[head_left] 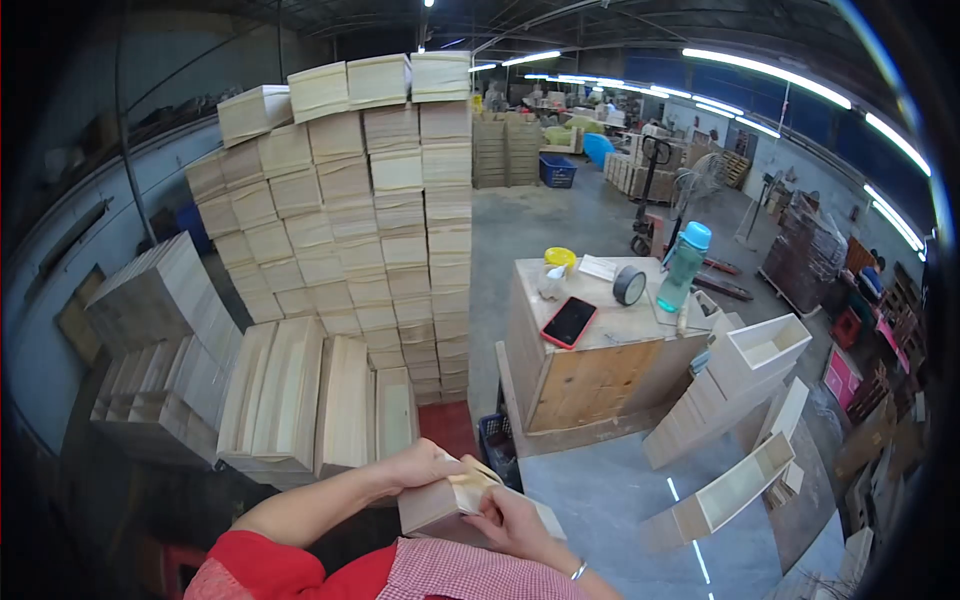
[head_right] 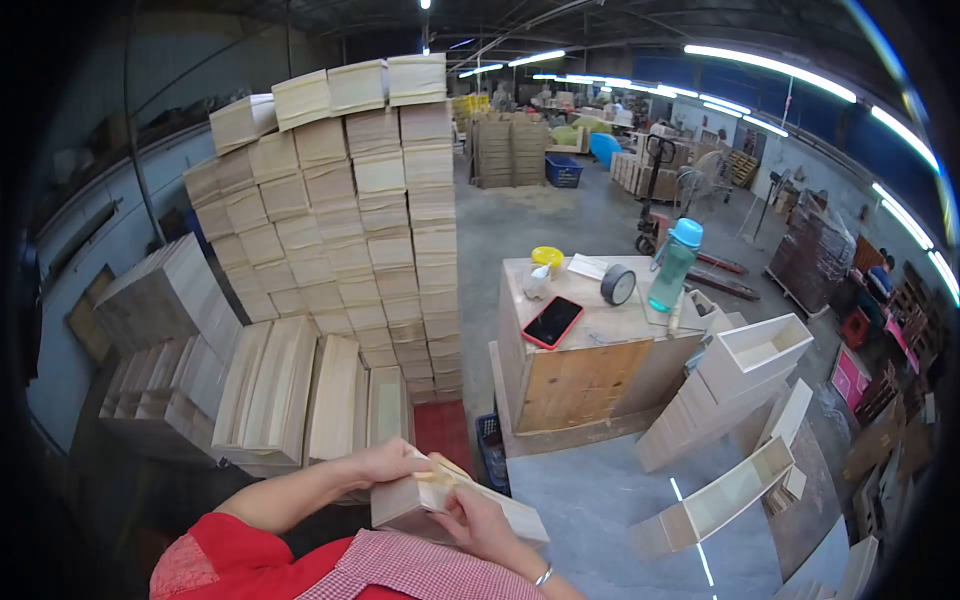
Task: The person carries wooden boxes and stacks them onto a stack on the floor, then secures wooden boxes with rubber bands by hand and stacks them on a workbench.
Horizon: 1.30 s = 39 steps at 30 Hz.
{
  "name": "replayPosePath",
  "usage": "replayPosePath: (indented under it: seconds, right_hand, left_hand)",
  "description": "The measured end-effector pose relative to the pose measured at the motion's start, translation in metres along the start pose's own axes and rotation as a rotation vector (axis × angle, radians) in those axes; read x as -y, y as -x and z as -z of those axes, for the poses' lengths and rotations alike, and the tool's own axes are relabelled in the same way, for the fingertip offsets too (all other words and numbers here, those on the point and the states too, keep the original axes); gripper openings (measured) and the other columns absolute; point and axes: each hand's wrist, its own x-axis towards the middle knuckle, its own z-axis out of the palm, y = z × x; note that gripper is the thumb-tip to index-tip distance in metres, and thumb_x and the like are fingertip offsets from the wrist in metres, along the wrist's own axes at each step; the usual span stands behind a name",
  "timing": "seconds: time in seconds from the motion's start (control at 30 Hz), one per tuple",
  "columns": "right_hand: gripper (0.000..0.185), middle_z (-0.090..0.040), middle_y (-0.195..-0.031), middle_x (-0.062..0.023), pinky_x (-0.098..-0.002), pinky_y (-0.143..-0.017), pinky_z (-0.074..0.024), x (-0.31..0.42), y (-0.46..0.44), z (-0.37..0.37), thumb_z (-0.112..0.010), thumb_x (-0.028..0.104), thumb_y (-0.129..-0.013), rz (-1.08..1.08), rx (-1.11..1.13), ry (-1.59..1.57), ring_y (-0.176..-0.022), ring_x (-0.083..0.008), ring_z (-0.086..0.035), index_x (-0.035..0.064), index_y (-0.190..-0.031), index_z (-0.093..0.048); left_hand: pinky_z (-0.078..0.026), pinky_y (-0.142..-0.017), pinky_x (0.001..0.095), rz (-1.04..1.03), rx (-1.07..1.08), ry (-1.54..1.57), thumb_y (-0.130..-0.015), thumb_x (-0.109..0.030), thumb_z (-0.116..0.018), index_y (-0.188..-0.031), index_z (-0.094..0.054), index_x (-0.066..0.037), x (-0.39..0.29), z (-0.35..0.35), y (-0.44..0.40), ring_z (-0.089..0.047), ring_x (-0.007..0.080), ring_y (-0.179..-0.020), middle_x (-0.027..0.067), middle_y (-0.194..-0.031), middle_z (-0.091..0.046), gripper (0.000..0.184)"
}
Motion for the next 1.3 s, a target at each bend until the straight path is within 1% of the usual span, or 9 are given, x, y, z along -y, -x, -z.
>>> replayPosePath:
  seconds: [0.23,0.27,0.33,0.53,0.77,1.0,1.07,1.13,1.3]
  right_hand:
    - [0.022,-0.049,-0.055,-0.0025,-0.0293,-0.050,-0.0412,-0.015,0.042,-0.004,-0.074,0.014,-0.084,-0.018,-0.218,0.051,-0.052,-0.0118,-0.046,0.0030,-0.079,-0.056]
    - [0.030,-0.047,-0.056,-0.0115,-0.0324,-0.052,-0.0434,-0.026,0.049,-0.005,-0.075,0.021,-0.082,0.051,-0.078,0.025,-0.050,-0.0174,-0.051,0.0026,-0.071,-0.053]
    - [0.009,-0.057,-0.073,-0.0022,-0.0268,-0.066,-0.0441,-0.047,0.092,-0.013,-0.065,0.006,-0.088,-0.281,0.056,-0.237,-0.069,-0.0117,-0.051,0.0016,-0.084,-0.058]
    - [0.011,-0.058,-0.074,-0.0044,-0.0311,-0.065,-0.0454,-0.081,0.186,0.014,-0.063,0.009,-0.089,-0.872,-0.355,-0.094,-0.068,-0.0155,-0.053,-0.0003,-0.090,-0.059]
    - [0.017,-0.058,-0.076,-0.0070,-0.0360,-0.063,-0.0468,-0.108,0.228,0.001,-0.060,0.013,-0.091,-1.108,-0.709,0.184,-0.067,-0.0199,-0.055,-0.0024,-0.097,-0.059]
    - [0.025,-0.059,-0.077,-0.0097,-0.0410,-0.061,-0.0482,-0.113,0.199,0.022,-0.058,0.017,-0.092,-0.658,-1.015,0.546,-0.066,-0.0243,-0.056,-0.0045,-0.104,-0.060]
    - [0.023,-0.062,-0.078,-0.0130,-0.0412,-0.058,-0.0471,-0.036,0.112,0.033,-0.060,0.019,-0.091,-0.410,-1.165,-0.047,-0.063,-0.0247,-0.057,-0.0044,-0.091,-0.060]
    - [0.013,-0.056,-0.084,-0.0004,-0.0262,-0.073,-0.0444,-0.007,0.063,0.029,-0.067,0.007,-0.087,-0.102,-1.050,-0.237,-0.078,-0.0116,-0.052,-0.0004,-0.089,-0.057]
    - [0.012,-0.055,-0.082,-0.0041,-0.0284,-0.070,-0.0422,-0.018,0.047,0.015,-0.070,0.006,-0.081,-0.038,-0.676,-0.087,-0.081,-0.0149,-0.052,-0.0020,-0.086,-0.063]
  left_hand:
    - [-0.052,-0.063,0.0397,-0.281,-0.249,-0.549,-0.078,-0.036,-0.059,-0.076,-0.068,0.005,-0.021,-0.052,-0.080,-0.067,0.0280,-0.065,0.0208,-0.069,-0.066,0.042]
    - [-0.052,-0.064,0.0401,-0.161,-0.250,-0.424,-0.078,-0.034,-0.059,-0.073,-0.067,0.006,-0.027,-0.042,-0.100,-0.068,0.0290,-0.068,0.0205,-0.070,-0.066,0.040]
    - [-0.052,-0.062,0.0410,0.043,-0.120,-0.050,-0.076,-0.028,-0.059,-0.072,-0.067,0.008,-0.029,-0.018,-0.138,-0.068,0.0302,-0.069,0.0186,-0.074,-0.068,0.037]
    - [-0.050,-0.070,0.0400,-0.120,-0.140,-0.233,-0.074,-0.029,-0.060,-0.081,-0.069,0.008,-0.045,-0.064,-0.143,-0.067,0.0284,-0.079,0.0210,-0.084,-0.069,0.039]
    - [-0.050,-0.060,0.0410,-0.431,-0.120,-0.298,-0.080,-0.030,-0.055,-0.073,-0.068,0.001,-0.102,-0.019,-0.138,-0.065,0.0249,-0.061,0.0174,-0.069,-0.066,0.035]
    - [-0.042,-0.057,0.0476,-0.715,0.347,-0.730,-0.088,-0.042,-0.051,-0.068,-0.063,0.002,-0.101,-0.081,-0.077,-0.055,0.0360,-0.055,0.0213,-0.057,-0.054,0.050]
    - [-0.039,-0.055,0.0479,-0.736,0.460,-0.782,-0.089,-0.043,-0.051,-0.068,-0.063,0.003,-0.098,-0.085,-0.073,-0.051,0.0355,-0.052,0.0208,-0.054,-0.049,0.052]
    - [-0.036,-0.053,0.0478,-0.770,0.507,-0.772,-0.089,-0.045,-0.052,-0.066,-0.061,0.004,-0.105,-0.083,-0.061,-0.047,0.0352,-0.051,0.0203,-0.053,-0.045,0.055]
    - [-0.035,-0.052,0.0470,-0.876,0.588,-0.546,-0.089,-0.050,-0.054,-0.063,-0.057,0.005,-0.102,-0.072,-0.055,-0.047,0.0332,-0.051,0.0201,-0.055,-0.046,0.061]
